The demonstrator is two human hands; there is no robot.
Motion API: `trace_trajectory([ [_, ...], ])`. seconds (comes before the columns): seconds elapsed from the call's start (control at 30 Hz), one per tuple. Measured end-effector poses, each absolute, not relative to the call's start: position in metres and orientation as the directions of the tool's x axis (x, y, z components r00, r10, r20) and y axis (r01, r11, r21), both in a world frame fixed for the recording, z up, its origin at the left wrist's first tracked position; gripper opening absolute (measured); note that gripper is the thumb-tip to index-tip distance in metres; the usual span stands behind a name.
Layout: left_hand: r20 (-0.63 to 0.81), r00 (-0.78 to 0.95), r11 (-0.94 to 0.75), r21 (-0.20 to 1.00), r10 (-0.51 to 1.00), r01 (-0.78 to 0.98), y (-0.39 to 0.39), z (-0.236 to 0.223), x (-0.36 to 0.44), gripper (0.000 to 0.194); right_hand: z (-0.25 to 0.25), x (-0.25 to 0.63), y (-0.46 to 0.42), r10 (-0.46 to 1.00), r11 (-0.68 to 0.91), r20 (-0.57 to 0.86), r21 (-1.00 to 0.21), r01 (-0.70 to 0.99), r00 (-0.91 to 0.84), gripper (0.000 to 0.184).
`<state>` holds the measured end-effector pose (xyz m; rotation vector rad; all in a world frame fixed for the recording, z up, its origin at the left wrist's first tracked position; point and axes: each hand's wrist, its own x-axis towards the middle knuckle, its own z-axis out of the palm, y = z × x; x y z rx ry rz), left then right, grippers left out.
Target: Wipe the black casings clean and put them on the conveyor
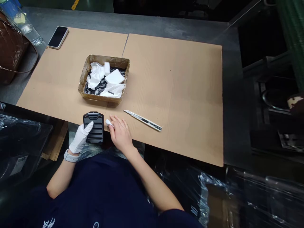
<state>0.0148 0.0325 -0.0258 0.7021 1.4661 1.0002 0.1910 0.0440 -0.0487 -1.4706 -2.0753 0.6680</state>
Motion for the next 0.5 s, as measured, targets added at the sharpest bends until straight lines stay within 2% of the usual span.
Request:
trace_trajectory([
  [0.27,-0.45,-0.109,0.435,0.89,0.886,-0.138,0.035,-0.03,0.02,0.047,-0.048,0.191,0.043,0.949,0.3,0.126,-0.648,0.7,-0.29,0.024],
  [0.5,-0.512,-0.148,0.432,0.821,0.846,-0.374,0.025,-0.041,-0.002,0.046,-0.048,0.19,0.042,0.957,0.275,0.121,-0.671,0.689,-0.264,0.021],
])
